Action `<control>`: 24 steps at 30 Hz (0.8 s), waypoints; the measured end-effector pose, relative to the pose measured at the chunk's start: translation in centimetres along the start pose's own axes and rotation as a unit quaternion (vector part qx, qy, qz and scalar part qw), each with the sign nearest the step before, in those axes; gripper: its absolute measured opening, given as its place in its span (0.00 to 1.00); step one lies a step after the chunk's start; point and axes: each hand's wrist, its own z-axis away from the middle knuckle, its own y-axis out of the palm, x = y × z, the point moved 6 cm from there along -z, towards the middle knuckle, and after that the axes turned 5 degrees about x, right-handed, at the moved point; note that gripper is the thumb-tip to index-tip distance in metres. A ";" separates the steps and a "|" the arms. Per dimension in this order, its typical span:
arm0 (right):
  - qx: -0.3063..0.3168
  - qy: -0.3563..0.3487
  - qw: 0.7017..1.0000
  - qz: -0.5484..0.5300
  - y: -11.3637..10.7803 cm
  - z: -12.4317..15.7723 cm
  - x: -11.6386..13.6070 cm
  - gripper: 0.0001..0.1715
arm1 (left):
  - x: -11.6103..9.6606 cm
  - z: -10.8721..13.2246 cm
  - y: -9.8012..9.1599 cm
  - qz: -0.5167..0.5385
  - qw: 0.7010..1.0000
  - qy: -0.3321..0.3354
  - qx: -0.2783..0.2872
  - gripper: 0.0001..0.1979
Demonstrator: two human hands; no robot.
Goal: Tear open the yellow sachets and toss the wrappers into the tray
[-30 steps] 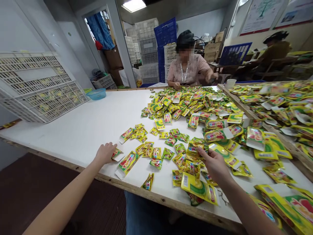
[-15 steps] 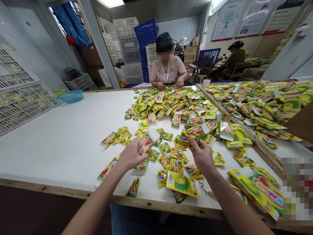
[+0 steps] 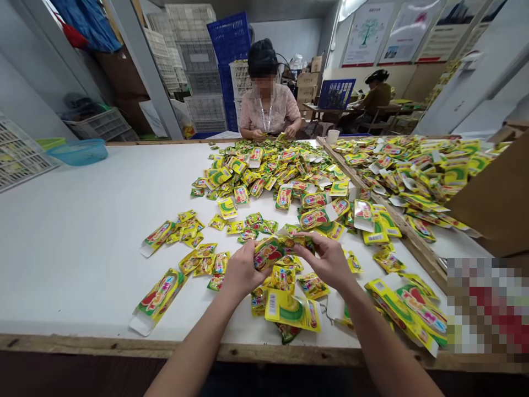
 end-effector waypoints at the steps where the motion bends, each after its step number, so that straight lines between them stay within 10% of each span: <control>1: 0.010 0.009 1.000 -0.002 -0.2 -0.1 -0.1 0.16 | 0.0 0.0 0.2 0.003 1.000 0.000 0.008 0.16; 8: 0.026 0.031 0.999 -0.025 0.7 0.1 -0.2 0.14 | -0.9 0.2 1.2 -0.047 0.997 0.034 0.056 0.17; 13: -0.080 0.117 0.975 -0.172 1.6 0.5 -2.0 0.21 | -0.6 0.4 1.3 -0.033 0.998 0.013 0.048 0.18; 24: -0.170 -0.048 0.980 0.091 1.9 1.6 0.4 0.13 | -1.1 0.7 1.0 0.087 0.995 -0.017 0.046 0.16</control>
